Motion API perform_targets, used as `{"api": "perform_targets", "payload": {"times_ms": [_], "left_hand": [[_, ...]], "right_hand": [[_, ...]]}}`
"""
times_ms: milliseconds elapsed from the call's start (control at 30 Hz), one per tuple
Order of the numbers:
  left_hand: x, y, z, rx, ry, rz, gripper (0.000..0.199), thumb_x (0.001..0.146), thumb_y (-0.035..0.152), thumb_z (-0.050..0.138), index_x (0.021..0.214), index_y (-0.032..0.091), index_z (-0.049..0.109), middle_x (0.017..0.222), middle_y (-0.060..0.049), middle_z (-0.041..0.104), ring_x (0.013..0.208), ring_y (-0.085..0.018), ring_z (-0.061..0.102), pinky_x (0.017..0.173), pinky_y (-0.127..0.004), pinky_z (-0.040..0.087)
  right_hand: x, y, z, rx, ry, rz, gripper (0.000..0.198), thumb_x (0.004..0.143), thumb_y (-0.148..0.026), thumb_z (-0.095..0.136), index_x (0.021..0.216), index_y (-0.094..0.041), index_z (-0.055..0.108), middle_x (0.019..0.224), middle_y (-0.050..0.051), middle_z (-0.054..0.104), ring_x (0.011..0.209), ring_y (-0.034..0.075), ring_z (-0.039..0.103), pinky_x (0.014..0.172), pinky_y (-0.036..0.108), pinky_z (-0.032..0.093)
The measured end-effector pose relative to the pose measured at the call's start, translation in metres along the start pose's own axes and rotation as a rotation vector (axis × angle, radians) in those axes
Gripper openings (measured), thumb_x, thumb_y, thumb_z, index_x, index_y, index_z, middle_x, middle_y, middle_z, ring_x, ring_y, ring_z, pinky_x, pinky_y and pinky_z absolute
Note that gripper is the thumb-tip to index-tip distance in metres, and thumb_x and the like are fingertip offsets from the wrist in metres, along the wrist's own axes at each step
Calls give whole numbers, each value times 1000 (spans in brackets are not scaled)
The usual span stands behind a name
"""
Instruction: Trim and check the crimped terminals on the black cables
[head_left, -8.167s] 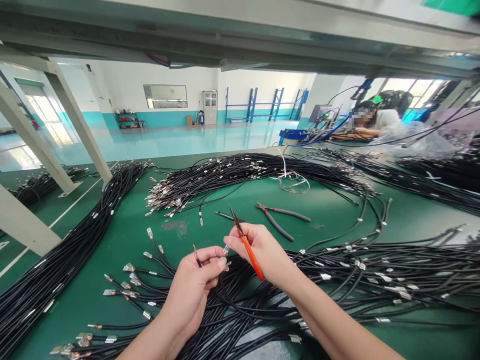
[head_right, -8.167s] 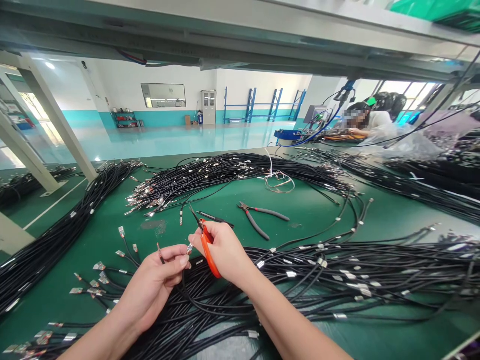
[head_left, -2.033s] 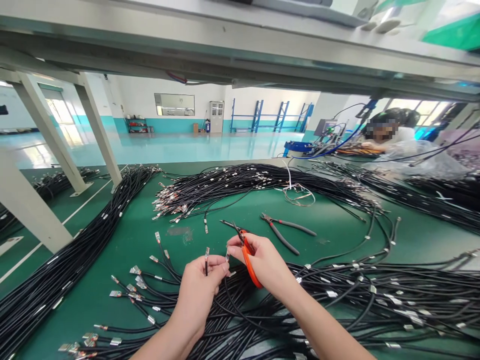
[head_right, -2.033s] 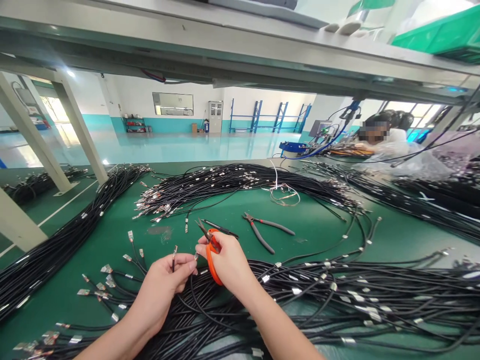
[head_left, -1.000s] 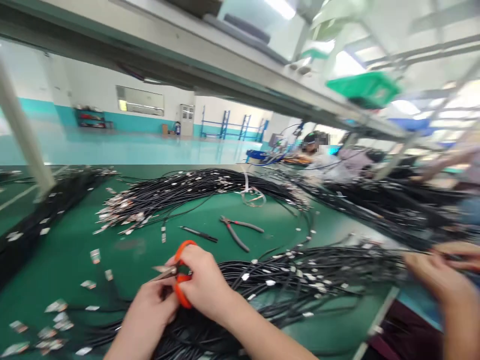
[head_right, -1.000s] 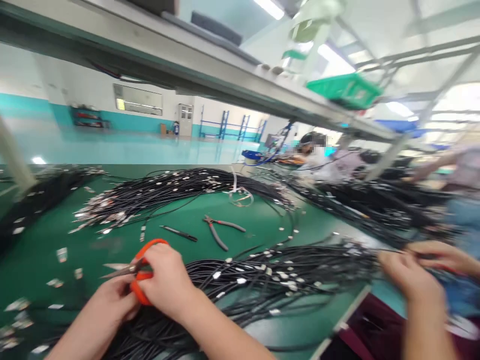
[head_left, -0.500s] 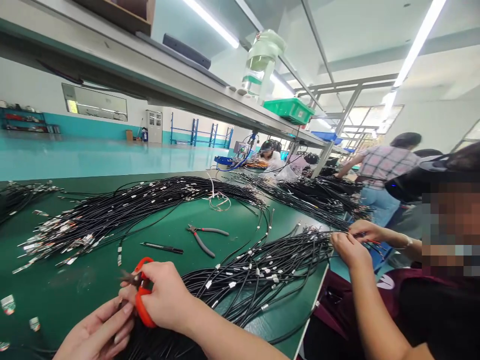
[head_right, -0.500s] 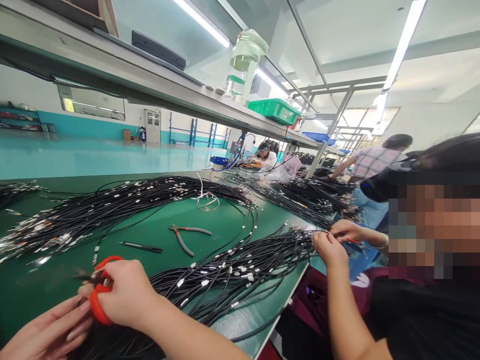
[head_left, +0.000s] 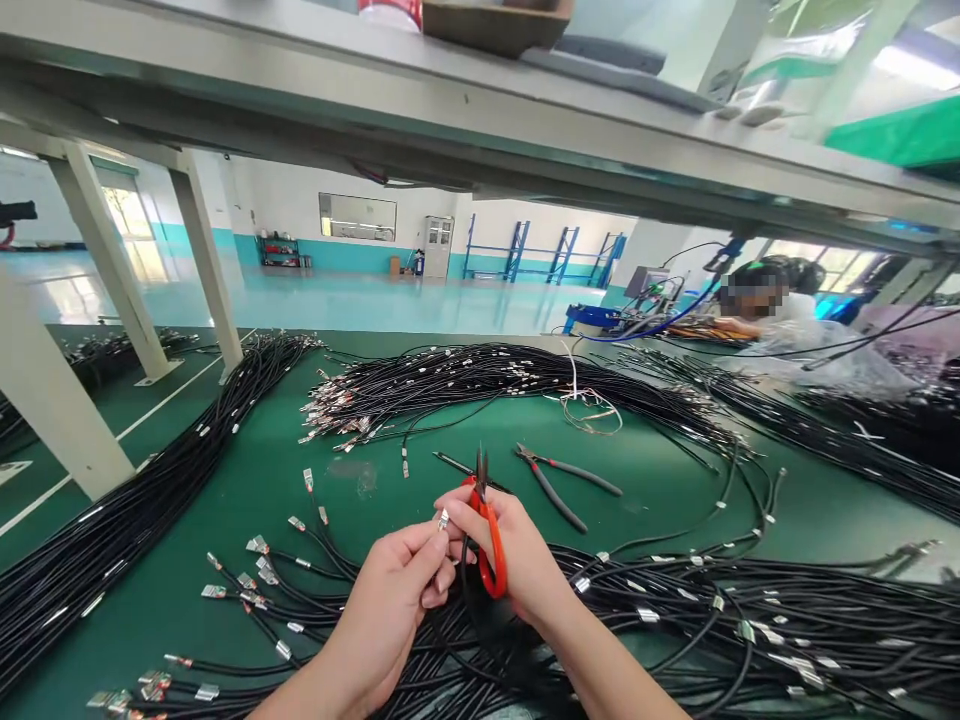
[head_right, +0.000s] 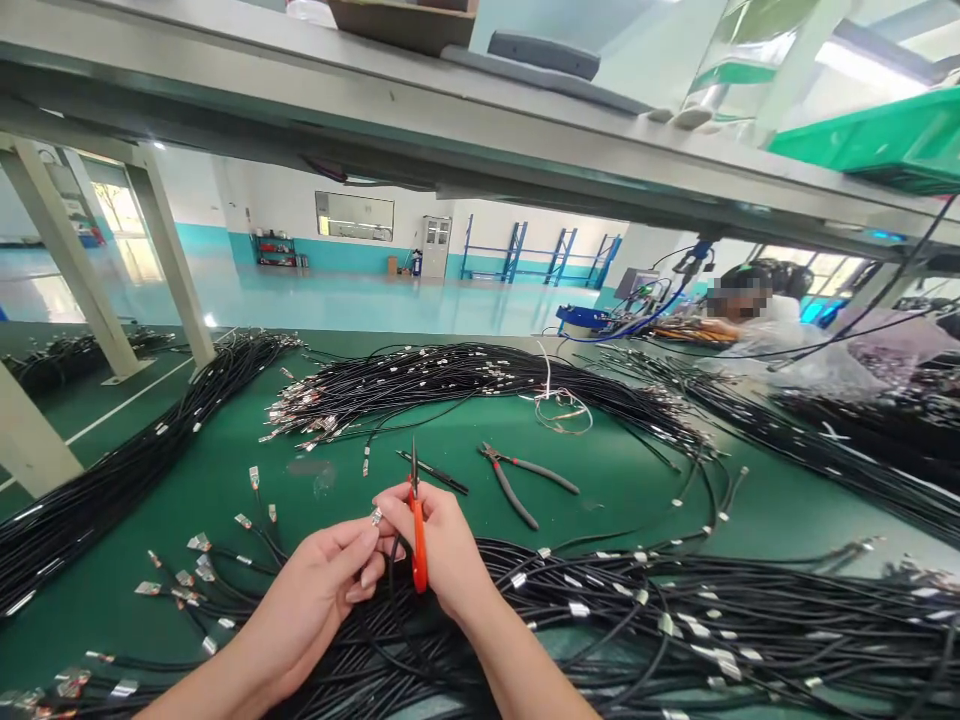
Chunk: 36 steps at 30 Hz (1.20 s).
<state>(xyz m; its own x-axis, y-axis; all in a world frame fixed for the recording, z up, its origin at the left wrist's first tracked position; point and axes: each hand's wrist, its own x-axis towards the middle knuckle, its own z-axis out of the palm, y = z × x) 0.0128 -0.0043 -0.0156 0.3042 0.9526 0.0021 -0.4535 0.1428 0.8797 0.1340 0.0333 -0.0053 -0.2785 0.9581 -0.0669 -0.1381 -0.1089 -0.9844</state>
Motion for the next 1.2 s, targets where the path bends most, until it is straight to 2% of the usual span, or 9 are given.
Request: {"api": "perform_targets", "payload": {"times_ms": [267, 467, 600, 733, 867, 1000, 1067, 1200], "left_hand": [[4, -4, -2, -41, 86, -4, 20, 79, 27, 55, 87, 11, 64, 73, -3, 46, 59, -8, 31, 51, -22, 21], [3, -4, -5, -82, 76, 1, 24, 77, 30, 56, 89, 10, 65, 73, -4, 47, 59, -9, 32, 52, -22, 23], [2, -4, -3, -73, 70, -12, 21, 74, 27, 61, 86, 11, 65, 71, -2, 48, 60, -9, 33, 54, -21, 26], [4, -4, -3, -35, 147, -52, 20, 66, 20, 68, 83, 11, 65, 76, -2, 52, 57, -7, 34, 52, -19, 28], [8, 1, -9, -190, 213, -57, 12, 69, 18, 65, 78, 11, 64, 74, -3, 53, 56, -6, 40, 50, -16, 35], [13, 9, -20, -321, 303, -49, 23, 70, 7, 59, 91, 16, 61, 74, -3, 55, 59, -9, 50, 51, -19, 45], [14, 12, -20, -320, 345, -88, 23, 72, 8, 56, 93, 17, 60, 73, -3, 55, 58, -11, 52, 50, -21, 48], [10, 18, -8, -331, 350, -186, 17, 74, 15, 54, 88, 21, 61, 71, -2, 54, 56, -11, 53, 48, -25, 50]], "right_hand": [[1, -1, 1, -55, -13, -93, 25, 70, -37, 63, 75, -13, 57, 59, -2, 54, 54, 9, 48, 54, 22, 40], [-1, -5, 2, -52, 15, -108, 27, 70, -40, 62, 71, -14, 56, 63, 0, 57, 56, 10, 49, 56, 23, 39], [1, -4, -4, -149, 102, -146, 25, 72, -38, 61, 75, -14, 59, 67, 2, 59, 60, 11, 49, 60, 24, 39], [2, -8, -6, -280, 203, -214, 21, 73, -35, 58, 75, -14, 59, 68, 2, 59, 63, 13, 50, 62, 25, 39], [-11, -21, 2, -551, 108, -283, 11, 72, -25, 55, 68, -15, 56, 64, 0, 57, 60, 13, 49, 58, 23, 38], [-36, -26, 13, -1007, 81, -390, 7, 66, -17, 55, 59, -16, 52, 60, -1, 54, 53, 11, 45, 48, 19, 33], [-46, -21, 16, -1220, 72, -441, 9, 63, -20, 57, 57, -17, 51, 60, 0, 55, 53, 11, 45, 47, 20, 33], [-55, -3, 17, -1480, 59, -501, 11, 63, -27, 59, 64, -17, 55, 64, 2, 61, 58, 15, 51, 53, 22, 39]]}}
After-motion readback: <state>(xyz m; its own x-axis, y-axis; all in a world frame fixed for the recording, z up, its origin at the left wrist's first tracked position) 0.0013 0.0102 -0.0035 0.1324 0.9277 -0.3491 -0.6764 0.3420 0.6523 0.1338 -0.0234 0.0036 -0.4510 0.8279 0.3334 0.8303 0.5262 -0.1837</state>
